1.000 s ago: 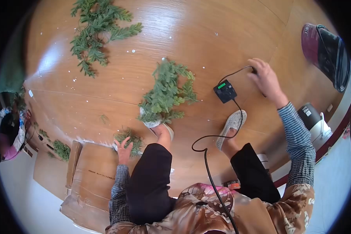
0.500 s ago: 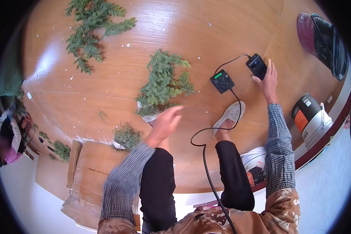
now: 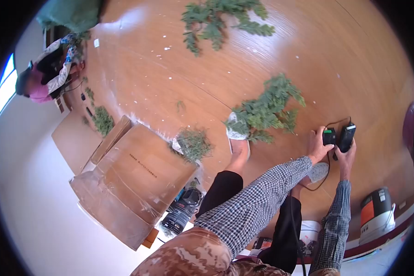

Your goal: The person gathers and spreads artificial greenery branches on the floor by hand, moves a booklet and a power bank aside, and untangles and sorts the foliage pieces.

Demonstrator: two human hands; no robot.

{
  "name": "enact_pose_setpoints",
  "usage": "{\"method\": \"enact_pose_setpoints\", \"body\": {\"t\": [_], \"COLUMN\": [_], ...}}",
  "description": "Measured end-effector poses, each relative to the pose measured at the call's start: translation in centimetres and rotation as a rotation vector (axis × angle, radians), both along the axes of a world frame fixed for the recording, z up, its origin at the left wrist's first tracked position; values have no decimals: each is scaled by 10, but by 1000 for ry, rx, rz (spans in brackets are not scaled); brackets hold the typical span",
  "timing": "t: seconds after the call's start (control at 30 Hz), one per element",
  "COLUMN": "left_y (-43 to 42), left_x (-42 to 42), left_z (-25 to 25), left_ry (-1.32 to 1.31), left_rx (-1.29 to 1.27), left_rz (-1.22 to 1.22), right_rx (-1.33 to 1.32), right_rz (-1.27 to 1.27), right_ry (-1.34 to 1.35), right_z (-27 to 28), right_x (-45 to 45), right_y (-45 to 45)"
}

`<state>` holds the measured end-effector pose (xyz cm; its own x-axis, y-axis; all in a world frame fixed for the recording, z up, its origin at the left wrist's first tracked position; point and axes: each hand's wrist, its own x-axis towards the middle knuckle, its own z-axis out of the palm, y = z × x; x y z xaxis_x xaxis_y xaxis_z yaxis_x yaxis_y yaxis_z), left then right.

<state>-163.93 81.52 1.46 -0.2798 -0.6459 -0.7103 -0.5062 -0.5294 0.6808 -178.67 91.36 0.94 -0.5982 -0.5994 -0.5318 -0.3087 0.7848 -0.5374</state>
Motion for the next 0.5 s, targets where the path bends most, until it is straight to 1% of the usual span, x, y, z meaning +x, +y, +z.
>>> {"method": "enact_pose_setpoints", "body": {"t": [0.03, 0.07, 0.1, 0.17, 0.2, 0.27, 0.3, 0.33, 0.43, 0.5], "left_y": [1, 3, 3, -8, -15, -27, -31, -46, -68, -87], "left_x": [5, 11, 15, 25, 31, 50, 57, 69, 108, 136], "left_z": [-6, -12, -13, -10, -4, 6, 12, 30, 68, 101], "left_ry": [47, 95, 174, 345, 322, 305, 303, 330, 403, 281], "left_rx": [2, 4, 5, 105, 151, 77, 44, 194, 273, 287], "left_rz": [25, 50, 72, 77, 33, -16, -41, -3, 186, 149], "right_rx": [-67, -102, -91, -56, -56, -56, -24, -17, -17, -15], "right_rz": [-66, -197, -205, -210, -207, -199, -169, -174, -201, -218], "right_ry": [-111, -268, -381, -610, -684, -821, -828, -879, -1037, -1112], "right_z": [1, 6, 16, 35, 44, 64, 78, 92, 126, 169], "right_x": [5, 9, 11, 15, 21, 33, 40, 46, 69, 93], "right_y": [-3, -3, -9, -18, -22, -38, -48, -58, -85, -123]}}
